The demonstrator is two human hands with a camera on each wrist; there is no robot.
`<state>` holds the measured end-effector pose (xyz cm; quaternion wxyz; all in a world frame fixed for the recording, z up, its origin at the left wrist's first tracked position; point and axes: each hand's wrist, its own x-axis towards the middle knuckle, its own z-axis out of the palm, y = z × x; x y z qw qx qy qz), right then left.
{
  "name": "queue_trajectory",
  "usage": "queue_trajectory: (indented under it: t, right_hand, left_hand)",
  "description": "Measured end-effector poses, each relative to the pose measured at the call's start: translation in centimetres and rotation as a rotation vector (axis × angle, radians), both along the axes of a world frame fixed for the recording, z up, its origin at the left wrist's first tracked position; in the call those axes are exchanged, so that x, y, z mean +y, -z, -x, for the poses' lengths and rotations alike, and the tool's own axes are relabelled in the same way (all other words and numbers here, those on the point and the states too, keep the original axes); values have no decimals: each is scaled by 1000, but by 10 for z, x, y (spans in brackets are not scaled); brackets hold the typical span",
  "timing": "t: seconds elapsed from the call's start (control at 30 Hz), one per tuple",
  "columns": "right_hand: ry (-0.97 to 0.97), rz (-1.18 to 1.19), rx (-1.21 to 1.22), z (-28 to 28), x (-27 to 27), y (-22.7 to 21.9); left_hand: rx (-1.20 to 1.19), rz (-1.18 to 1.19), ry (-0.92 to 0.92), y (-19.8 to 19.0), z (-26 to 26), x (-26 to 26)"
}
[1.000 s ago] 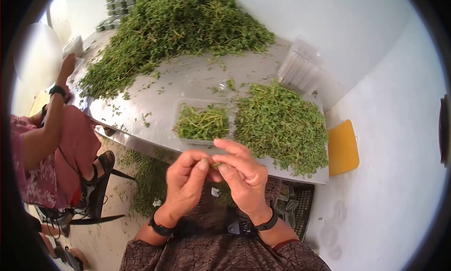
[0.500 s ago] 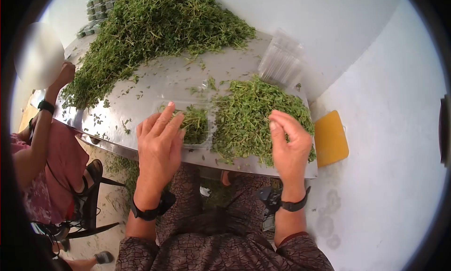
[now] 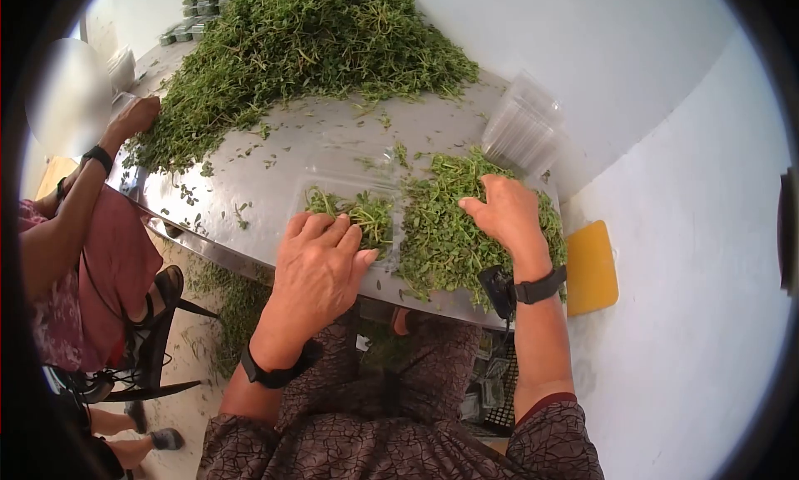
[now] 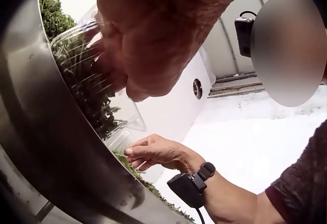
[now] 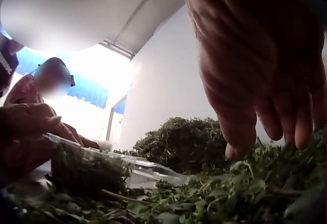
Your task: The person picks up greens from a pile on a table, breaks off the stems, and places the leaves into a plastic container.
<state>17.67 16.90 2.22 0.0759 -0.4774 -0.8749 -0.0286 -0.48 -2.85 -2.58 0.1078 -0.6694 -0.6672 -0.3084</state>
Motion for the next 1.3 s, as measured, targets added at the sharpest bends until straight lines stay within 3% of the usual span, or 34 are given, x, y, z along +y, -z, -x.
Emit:
queue_trajectory:
  t: [0.23,0.47,0.53,0.7,0.77,0.9,0.97,1.3]
  right_hand:
    - [-60,-127,-19,-7,20,26]
    - [-85,-64,436,-27,4,-11]
    - [-55,70,691,-33,5,-16]
    - [-53,119,635,-43,5,-15]
    - [-62,311,963,-45,0,-17]
    - [-62,416,1007,-44,-6,-18]
    - [-81,509,1188,-47,-6,-16]
    - [-156,755,1366,-38,-25,-9]
  left_hand:
    - [-37,6,17,1,0,-1]
    - [-36,-12,11,0,-1,0]
    - [-41,-6,12,-1,-2,-1]
    - [-59,-7,3,-2,-2,-1]
    - [-74,-4,11,-2,-2,-2]
    - [-65,-39,10,0,-1,-1]
    - [-86,-58,17,3,0,-3]
    - [-104,-304,2,7,8,-24]
